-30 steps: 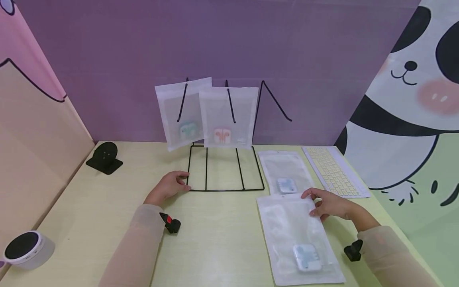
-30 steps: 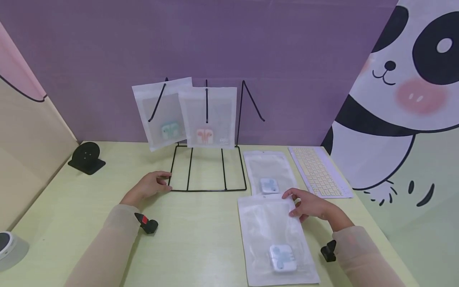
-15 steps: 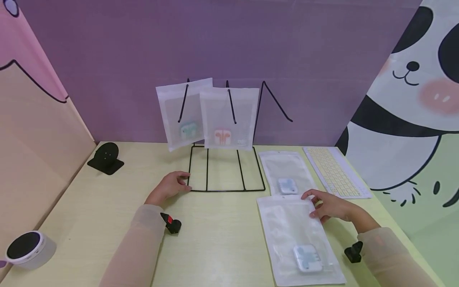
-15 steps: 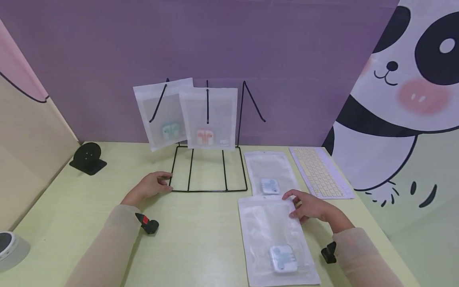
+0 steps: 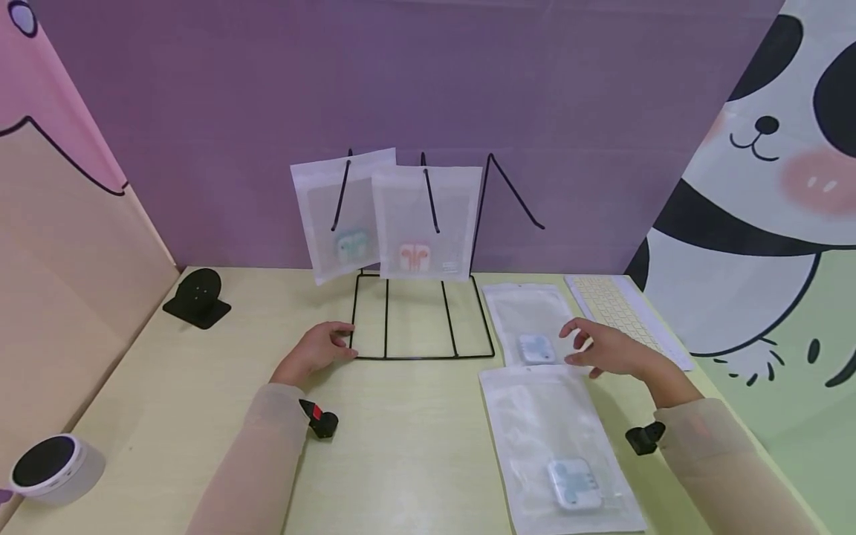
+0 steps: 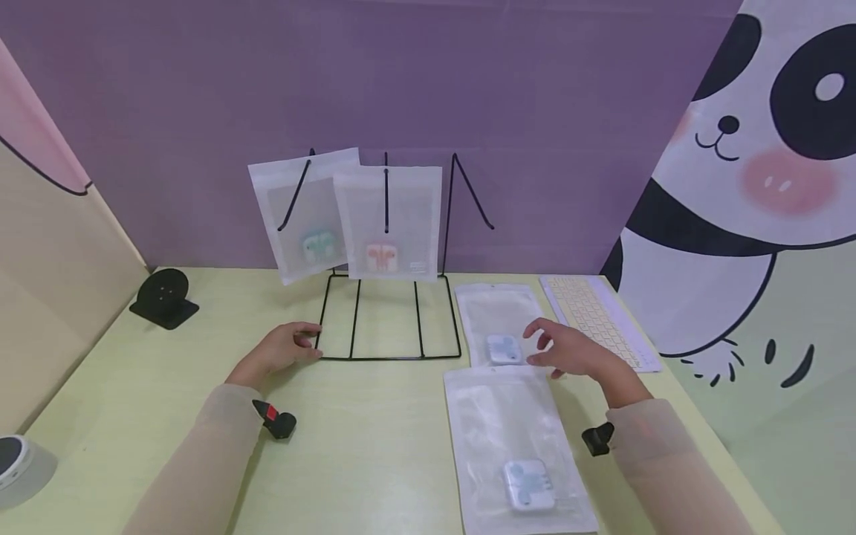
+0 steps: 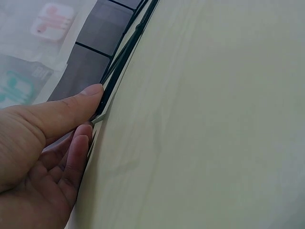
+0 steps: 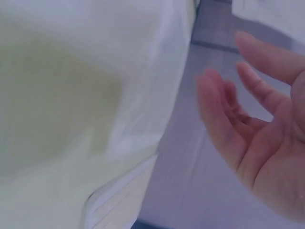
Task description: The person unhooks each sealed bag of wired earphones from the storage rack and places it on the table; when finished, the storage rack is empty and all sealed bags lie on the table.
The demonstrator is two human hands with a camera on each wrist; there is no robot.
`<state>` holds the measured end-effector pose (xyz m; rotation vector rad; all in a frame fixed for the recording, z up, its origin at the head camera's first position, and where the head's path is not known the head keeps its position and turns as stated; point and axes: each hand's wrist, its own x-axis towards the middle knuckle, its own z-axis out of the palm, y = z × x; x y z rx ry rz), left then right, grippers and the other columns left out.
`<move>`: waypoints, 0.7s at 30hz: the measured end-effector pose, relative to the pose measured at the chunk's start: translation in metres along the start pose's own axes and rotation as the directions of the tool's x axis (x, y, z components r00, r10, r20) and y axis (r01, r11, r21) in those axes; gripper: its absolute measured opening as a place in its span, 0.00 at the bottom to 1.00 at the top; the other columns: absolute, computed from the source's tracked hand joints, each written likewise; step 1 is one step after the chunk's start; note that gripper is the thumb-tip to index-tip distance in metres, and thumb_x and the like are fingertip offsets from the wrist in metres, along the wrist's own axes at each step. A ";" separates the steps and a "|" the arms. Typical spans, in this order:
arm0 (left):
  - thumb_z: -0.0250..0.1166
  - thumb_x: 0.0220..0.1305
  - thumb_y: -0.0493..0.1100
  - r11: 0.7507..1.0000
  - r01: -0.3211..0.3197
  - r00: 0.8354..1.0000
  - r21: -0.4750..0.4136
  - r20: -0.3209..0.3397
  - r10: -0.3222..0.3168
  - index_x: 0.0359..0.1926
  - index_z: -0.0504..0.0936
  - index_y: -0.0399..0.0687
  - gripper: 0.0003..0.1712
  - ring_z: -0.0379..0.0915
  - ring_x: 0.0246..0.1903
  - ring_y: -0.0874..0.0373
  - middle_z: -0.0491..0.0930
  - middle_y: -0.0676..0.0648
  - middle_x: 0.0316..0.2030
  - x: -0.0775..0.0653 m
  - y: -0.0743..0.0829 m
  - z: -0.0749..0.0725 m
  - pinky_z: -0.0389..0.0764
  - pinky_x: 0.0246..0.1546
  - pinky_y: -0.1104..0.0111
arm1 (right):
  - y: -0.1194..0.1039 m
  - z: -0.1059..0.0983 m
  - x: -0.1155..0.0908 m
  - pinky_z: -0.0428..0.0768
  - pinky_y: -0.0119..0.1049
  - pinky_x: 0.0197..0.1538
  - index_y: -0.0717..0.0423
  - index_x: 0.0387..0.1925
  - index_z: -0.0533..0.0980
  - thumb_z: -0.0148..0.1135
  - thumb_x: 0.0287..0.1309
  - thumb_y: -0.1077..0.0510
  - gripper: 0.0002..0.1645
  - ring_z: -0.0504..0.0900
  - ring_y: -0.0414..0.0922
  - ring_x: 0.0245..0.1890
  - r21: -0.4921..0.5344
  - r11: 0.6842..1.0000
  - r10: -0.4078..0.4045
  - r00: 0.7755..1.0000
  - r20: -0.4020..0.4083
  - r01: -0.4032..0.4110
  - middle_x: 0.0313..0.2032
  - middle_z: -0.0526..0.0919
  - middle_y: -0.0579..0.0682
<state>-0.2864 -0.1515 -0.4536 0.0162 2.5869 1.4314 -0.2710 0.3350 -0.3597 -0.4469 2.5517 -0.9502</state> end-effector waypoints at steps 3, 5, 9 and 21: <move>0.72 0.58 0.36 1.000 -0.003 1.000 -0.005 -0.004 0.003 0.62 0.75 0.40 0.30 0.70 0.42 0.47 0.76 0.41 0.43 -0.001 0.001 0.000 0.68 0.49 0.55 | -0.019 0.002 0.016 0.79 0.44 0.39 0.63 0.54 0.68 0.65 0.62 0.62 0.22 0.78 0.55 0.39 -0.112 0.986 -0.133 0.986 -0.096 0.122 0.43 0.73 0.59; 0.72 0.58 0.36 1.000 -0.001 1.000 -0.010 -0.005 0.001 0.62 0.75 0.40 0.30 0.70 0.42 0.47 0.76 0.41 0.43 -0.002 0.001 0.000 0.68 0.49 0.55 | -0.032 0.004 0.027 0.79 0.46 0.42 0.64 0.53 0.69 0.66 0.61 0.63 0.21 0.78 0.56 0.41 -0.166 0.966 -0.223 0.962 -0.158 0.197 0.45 0.74 0.60; 0.72 0.57 0.36 1.000 0.004 1.000 -0.010 -0.013 -0.004 0.62 0.75 0.41 0.30 0.70 0.43 0.48 0.76 0.42 0.43 -0.003 0.002 0.002 0.68 0.49 0.55 | -0.058 0.007 0.050 0.77 0.52 0.48 0.65 0.56 0.69 0.65 0.61 0.66 0.23 0.77 0.60 0.48 -0.199 0.936 -0.334 0.908 -0.252 0.289 0.50 0.72 0.63; 0.72 0.58 0.36 1.000 0.004 1.000 0.002 -0.020 -0.004 0.62 0.75 0.41 0.30 0.70 0.43 0.48 0.76 0.42 0.43 -0.002 0.002 0.001 0.69 0.50 0.55 | -0.112 0.016 0.114 0.71 0.53 0.55 0.67 0.62 0.67 0.67 0.58 0.67 0.32 0.71 0.62 0.55 -0.173 0.888 -0.452 0.739 -0.498 0.426 0.55 0.69 0.68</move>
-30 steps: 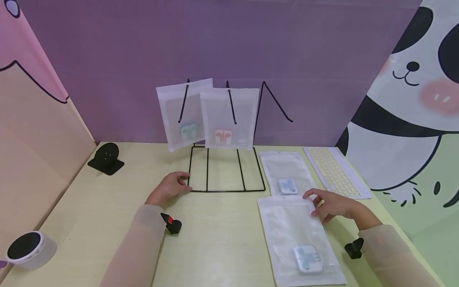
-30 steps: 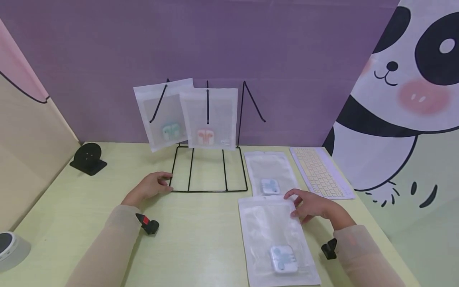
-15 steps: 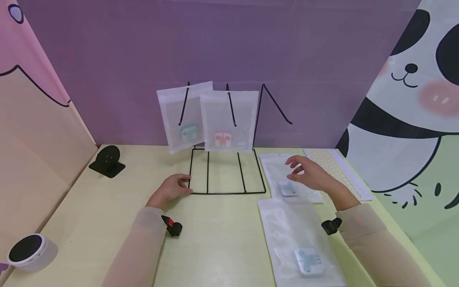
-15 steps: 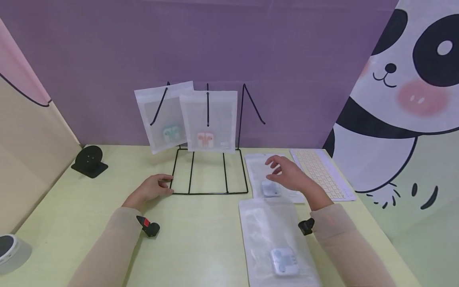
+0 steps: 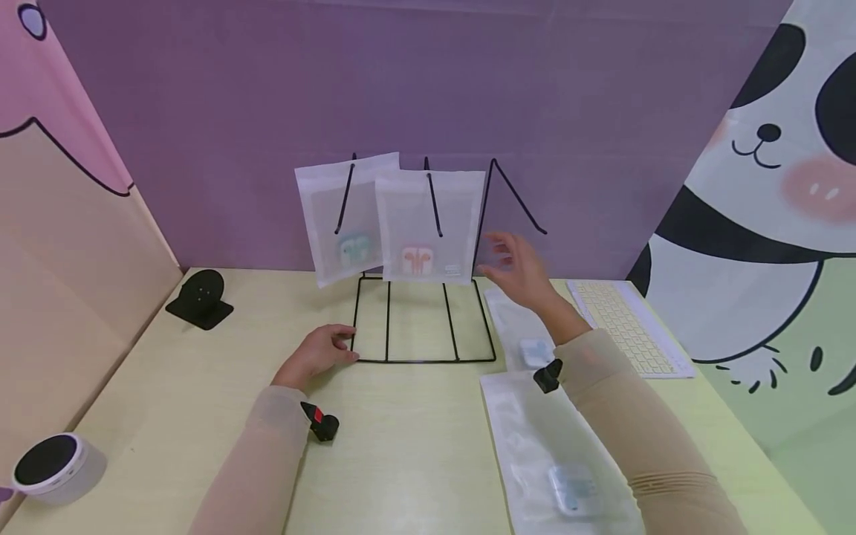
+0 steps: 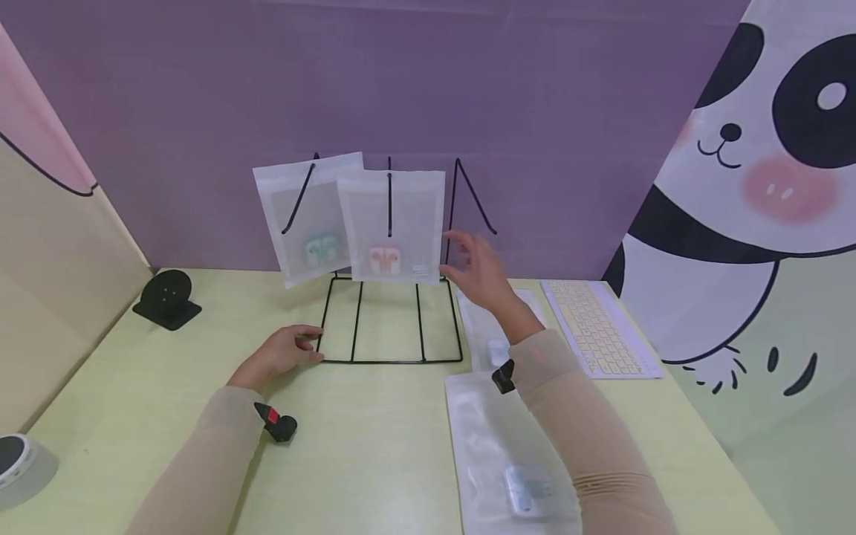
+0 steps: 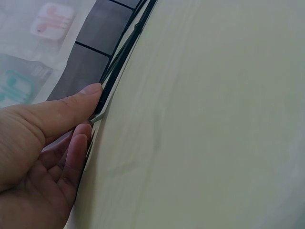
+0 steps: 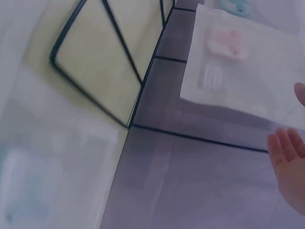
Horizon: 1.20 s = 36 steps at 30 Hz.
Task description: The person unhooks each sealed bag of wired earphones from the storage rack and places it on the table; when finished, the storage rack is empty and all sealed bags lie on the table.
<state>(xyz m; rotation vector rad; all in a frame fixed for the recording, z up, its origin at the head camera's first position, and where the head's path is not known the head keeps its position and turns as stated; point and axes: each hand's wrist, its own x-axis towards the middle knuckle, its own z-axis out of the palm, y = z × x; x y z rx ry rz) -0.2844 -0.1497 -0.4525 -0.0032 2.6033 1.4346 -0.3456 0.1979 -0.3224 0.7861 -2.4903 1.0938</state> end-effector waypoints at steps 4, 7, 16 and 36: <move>0.72 0.58 0.36 1.000 -0.004 1.000 0.003 0.003 0.004 0.62 0.75 0.41 0.30 0.70 0.43 0.47 0.76 0.41 0.43 0.001 0.000 -0.002 0.69 0.49 0.55 | -0.009 0.014 0.018 0.69 0.51 0.58 0.63 0.62 0.69 0.69 0.56 0.67 0.33 0.68 0.60 0.59 0.010 0.998 -0.057 0.991 -0.124 0.059 0.59 0.67 0.65; 0.72 0.58 0.36 1.000 -0.013 1.000 0.003 0.004 0.013 0.62 0.75 0.40 0.30 0.70 0.42 0.48 0.76 0.42 0.42 0.002 -0.002 -0.003 0.69 0.49 0.55 | -0.016 0.020 0.034 0.65 0.51 0.63 0.62 0.63 0.68 0.69 0.55 0.68 0.34 0.61 0.56 0.66 0.043 0.998 -0.043 0.987 -0.157 0.050 0.65 0.61 0.62; 0.72 0.58 0.36 1.000 -0.015 1.000 -0.001 0.009 0.015 0.62 0.75 0.40 0.30 0.70 0.43 0.47 0.76 0.41 0.44 -0.001 0.000 -0.001 0.69 0.49 0.56 | -0.021 0.026 0.070 0.71 0.44 0.48 0.59 0.63 0.69 0.69 0.53 0.71 0.35 0.69 0.53 0.47 0.051 0.999 0.021 0.980 -0.198 -0.011 0.60 0.66 0.61; 0.72 0.58 0.35 1.000 -0.003 1.000 0.018 0.007 0.003 0.62 0.75 0.40 0.30 0.69 0.41 0.48 0.76 0.42 0.41 0.001 0.000 -0.001 0.69 0.48 0.56 | -0.038 0.022 0.043 0.73 0.31 0.33 0.65 0.59 0.74 0.65 0.55 0.74 0.27 0.70 0.48 0.31 -0.002 0.982 -0.182 0.954 -0.238 0.187 0.53 0.70 0.62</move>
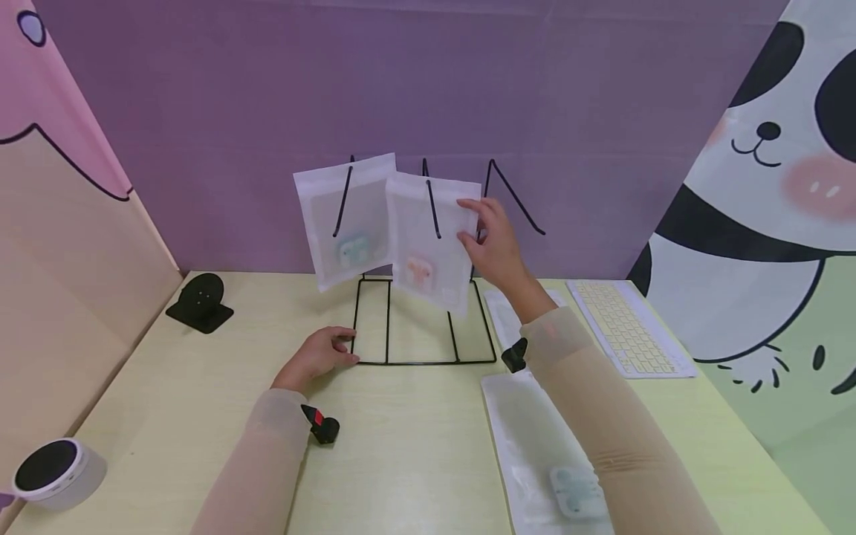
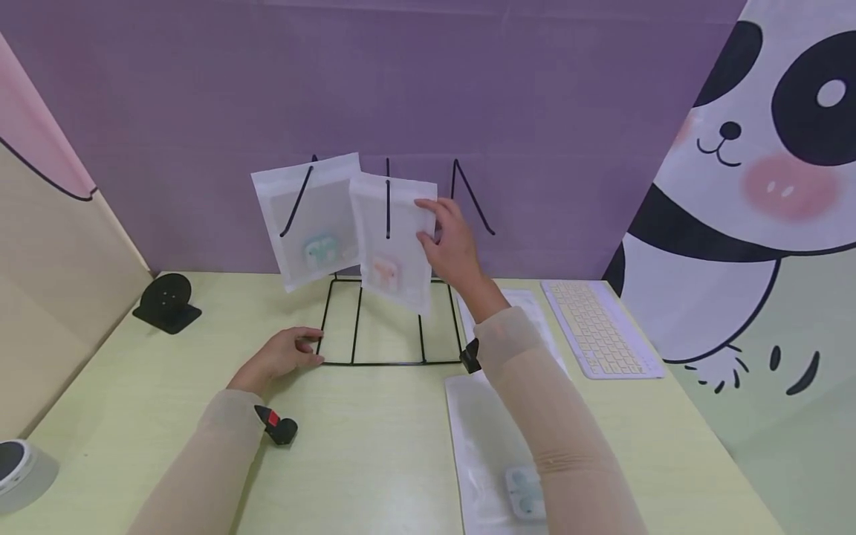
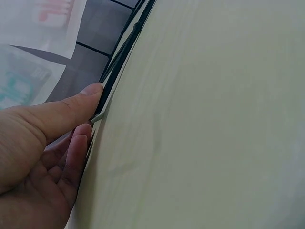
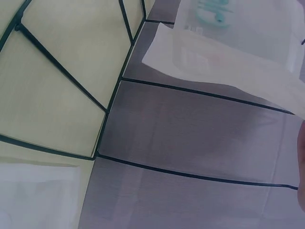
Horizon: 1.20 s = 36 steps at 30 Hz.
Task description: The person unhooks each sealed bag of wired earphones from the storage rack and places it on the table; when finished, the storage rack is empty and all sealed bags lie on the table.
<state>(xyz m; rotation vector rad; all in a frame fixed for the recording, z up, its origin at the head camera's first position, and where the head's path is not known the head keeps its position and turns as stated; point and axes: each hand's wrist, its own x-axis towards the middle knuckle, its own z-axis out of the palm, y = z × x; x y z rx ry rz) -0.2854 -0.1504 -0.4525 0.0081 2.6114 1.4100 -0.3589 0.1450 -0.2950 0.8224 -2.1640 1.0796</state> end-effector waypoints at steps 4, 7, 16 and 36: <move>0.72 0.58 0.36 1.000 -0.003 1.000 -0.001 0.003 0.003 0.62 0.75 0.40 0.30 0.69 0.42 0.48 0.76 0.42 0.42 -0.001 0.001 0.000 0.69 0.48 0.56 | -0.005 -0.002 -0.006 0.74 0.29 0.34 0.65 0.58 0.74 0.65 0.55 0.74 0.27 0.72 0.48 0.31 0.009 1.000 0.002 1.000 0.000 -0.002 0.52 0.69 0.61; 0.72 0.57 0.36 1.000 -0.009 1.000 0.002 0.000 0.009 0.62 0.76 0.41 0.30 0.70 0.42 0.48 0.76 0.42 0.42 -0.001 0.000 0.000 0.69 0.48 0.56 | -0.009 -0.006 -0.011 0.74 0.27 0.34 0.64 0.58 0.74 0.64 0.55 0.75 0.27 0.72 0.47 0.31 0.026 1.000 -0.001 1.000 0.001 0.001 0.52 0.70 0.61; 0.73 0.57 0.35 1.000 -0.012 1.000 0.002 -0.005 0.012 0.61 0.76 0.41 0.30 0.70 0.41 0.48 0.77 0.42 0.41 0.001 0.001 0.001 0.69 0.49 0.56 | -0.026 -0.023 -0.029 0.72 0.25 0.30 0.66 0.57 0.74 0.64 0.53 0.76 0.28 0.69 0.46 0.29 0.064 0.998 -0.032 0.999 0.039 0.029 0.50 0.70 0.60; 0.73 0.57 0.35 0.999 -0.030 1.000 -0.020 -0.004 0.030 0.61 0.76 0.39 0.30 0.71 0.41 0.49 0.77 0.43 0.41 0.001 0.000 0.000 0.68 0.49 0.56 | -0.057 -0.045 -0.068 0.76 0.25 0.32 0.64 0.58 0.75 0.65 0.51 0.79 0.31 0.68 0.46 0.31 0.093 0.995 -0.039 0.995 0.090 0.031 0.52 0.71 0.58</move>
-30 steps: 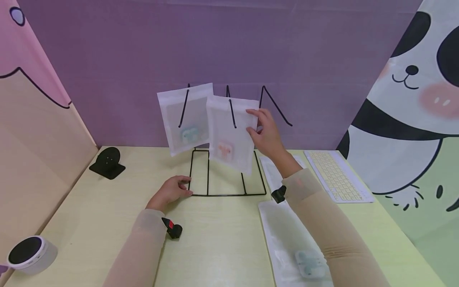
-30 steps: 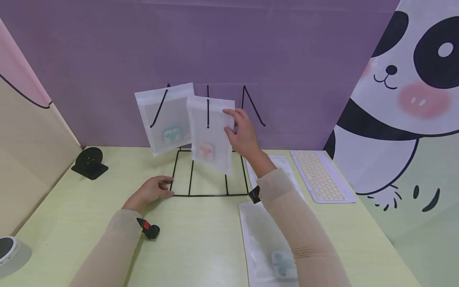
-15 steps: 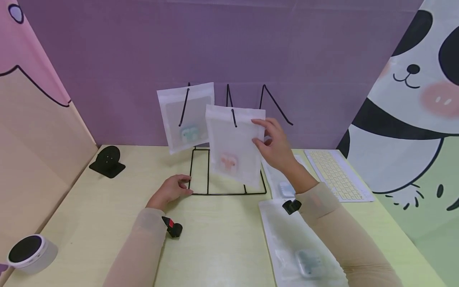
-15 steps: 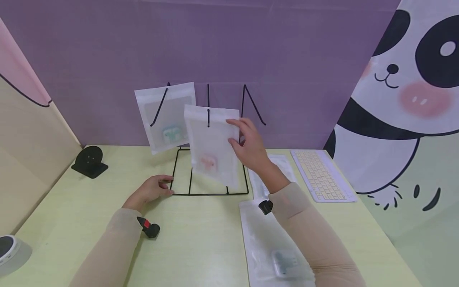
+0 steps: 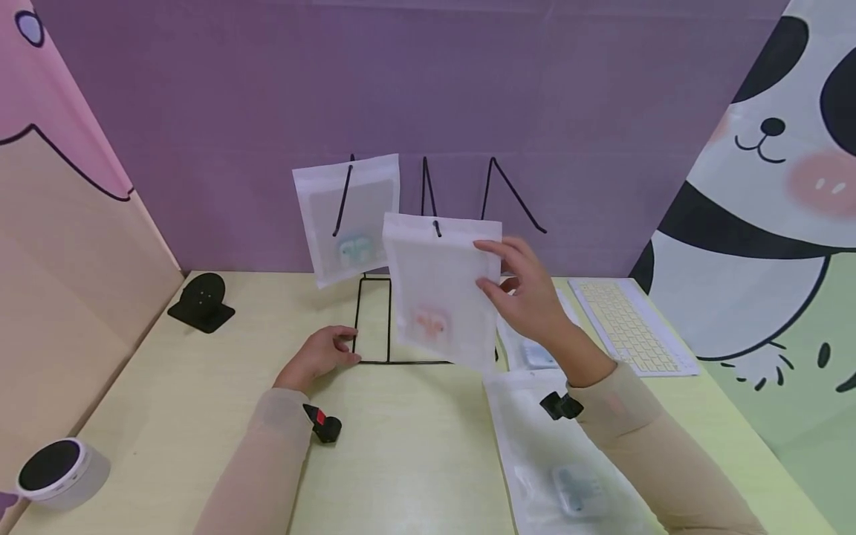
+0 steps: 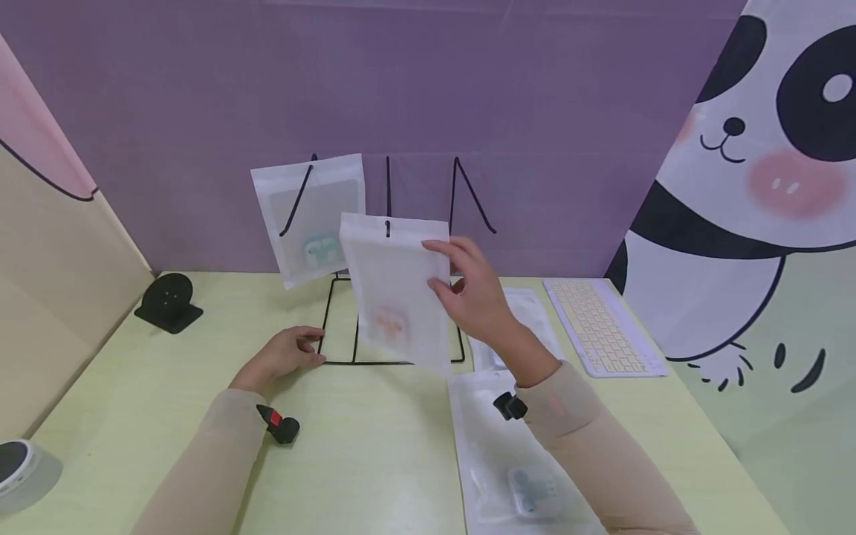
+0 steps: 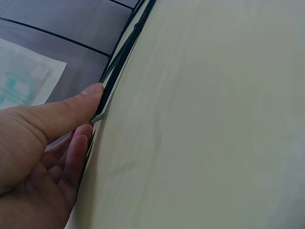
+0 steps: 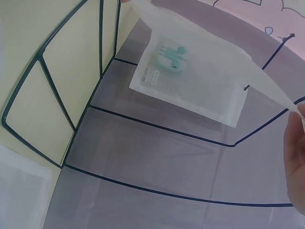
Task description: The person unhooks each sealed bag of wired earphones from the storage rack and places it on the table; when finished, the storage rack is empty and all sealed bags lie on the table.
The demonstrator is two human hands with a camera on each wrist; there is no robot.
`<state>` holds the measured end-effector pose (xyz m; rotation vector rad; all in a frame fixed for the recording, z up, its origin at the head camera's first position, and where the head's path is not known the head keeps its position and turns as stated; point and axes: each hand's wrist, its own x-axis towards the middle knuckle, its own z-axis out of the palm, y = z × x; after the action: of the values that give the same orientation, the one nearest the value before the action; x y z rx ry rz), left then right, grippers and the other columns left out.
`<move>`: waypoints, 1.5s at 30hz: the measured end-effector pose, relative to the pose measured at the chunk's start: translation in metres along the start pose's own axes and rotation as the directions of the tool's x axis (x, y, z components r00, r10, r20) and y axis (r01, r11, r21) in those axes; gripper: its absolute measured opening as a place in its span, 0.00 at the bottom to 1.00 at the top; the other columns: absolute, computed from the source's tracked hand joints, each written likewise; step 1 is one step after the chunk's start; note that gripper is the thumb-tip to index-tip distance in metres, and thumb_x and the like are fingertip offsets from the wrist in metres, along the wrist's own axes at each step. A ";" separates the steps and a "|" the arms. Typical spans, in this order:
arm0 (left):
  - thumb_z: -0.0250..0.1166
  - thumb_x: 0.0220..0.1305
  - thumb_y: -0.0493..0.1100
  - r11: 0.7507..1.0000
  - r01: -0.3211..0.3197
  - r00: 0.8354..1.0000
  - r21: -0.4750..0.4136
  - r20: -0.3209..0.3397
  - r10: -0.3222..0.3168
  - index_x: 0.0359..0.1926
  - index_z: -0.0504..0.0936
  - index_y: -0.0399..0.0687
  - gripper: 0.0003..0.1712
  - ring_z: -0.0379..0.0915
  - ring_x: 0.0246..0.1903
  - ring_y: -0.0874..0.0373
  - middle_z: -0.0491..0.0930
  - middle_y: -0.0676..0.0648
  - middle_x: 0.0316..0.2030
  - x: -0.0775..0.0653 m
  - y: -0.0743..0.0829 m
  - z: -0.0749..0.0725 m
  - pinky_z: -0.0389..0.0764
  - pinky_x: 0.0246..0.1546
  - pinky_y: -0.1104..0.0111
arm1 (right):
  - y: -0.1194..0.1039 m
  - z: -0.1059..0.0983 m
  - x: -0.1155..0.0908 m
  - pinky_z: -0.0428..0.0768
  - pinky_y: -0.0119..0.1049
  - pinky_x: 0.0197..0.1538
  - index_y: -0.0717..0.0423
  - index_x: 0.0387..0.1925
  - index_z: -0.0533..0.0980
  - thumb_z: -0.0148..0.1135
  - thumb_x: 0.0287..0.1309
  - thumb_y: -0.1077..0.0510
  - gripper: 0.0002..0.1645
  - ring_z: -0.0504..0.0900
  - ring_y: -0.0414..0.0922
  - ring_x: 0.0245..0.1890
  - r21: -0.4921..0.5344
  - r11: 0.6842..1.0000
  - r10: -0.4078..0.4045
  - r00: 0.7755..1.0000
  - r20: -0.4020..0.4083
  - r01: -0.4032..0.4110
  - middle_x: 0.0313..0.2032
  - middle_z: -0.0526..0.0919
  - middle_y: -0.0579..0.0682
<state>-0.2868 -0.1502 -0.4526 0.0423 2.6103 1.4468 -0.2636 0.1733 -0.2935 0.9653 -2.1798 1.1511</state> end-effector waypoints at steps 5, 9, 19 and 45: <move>0.72 0.57 0.35 1.000 0.003 1.000 0.007 0.001 -0.003 0.61 0.76 0.40 0.30 0.71 0.42 0.49 0.77 0.43 0.42 0.000 -0.001 0.000 0.68 0.50 0.56 | -0.007 -0.004 -0.006 0.76 0.24 0.32 0.65 0.57 0.75 0.65 0.49 0.80 0.31 0.67 0.45 0.32 0.004 1.000 0.000 1.000 0.009 0.000 0.52 0.71 0.57; 0.72 0.57 0.35 1.000 0.005 1.000 0.007 0.000 -0.005 0.61 0.76 0.40 0.30 0.71 0.42 0.49 0.77 0.43 0.42 -0.001 0.000 -0.001 0.68 0.50 0.56 | -0.013 -0.006 -0.010 0.76 0.24 0.31 0.66 0.57 0.75 0.66 0.48 0.81 0.32 0.67 0.45 0.32 0.008 1.000 -0.013 1.000 0.012 0.012 0.52 0.72 0.58; 0.73 0.56 0.36 1.000 -0.020 1.000 0.012 0.001 0.020 0.60 0.77 0.39 0.30 0.72 0.41 0.48 0.78 0.42 0.40 0.000 -0.002 -0.001 0.68 0.49 0.56 | -0.029 -0.012 -0.021 0.76 0.25 0.31 0.65 0.56 0.76 0.66 0.46 0.81 0.33 0.66 0.46 0.34 0.035 0.999 -0.029 0.999 0.022 0.029 0.51 0.73 0.56; 0.72 0.58 0.36 1.000 0.012 1.000 -0.014 0.014 -0.012 0.61 0.76 0.42 0.30 0.70 0.43 0.49 0.76 0.43 0.44 -0.001 -0.002 -0.001 0.68 0.49 0.57 | -0.011 0.015 -0.050 0.75 0.38 0.27 0.54 0.67 0.66 0.65 0.56 0.72 0.38 0.71 0.46 0.22 0.108 0.791 0.503 0.741 0.446 -0.602 0.41 0.76 0.56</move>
<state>-0.2862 -0.1520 -0.4537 0.0346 2.5848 1.4550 -0.2251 0.1739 -0.3304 0.6855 -2.8323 1.6518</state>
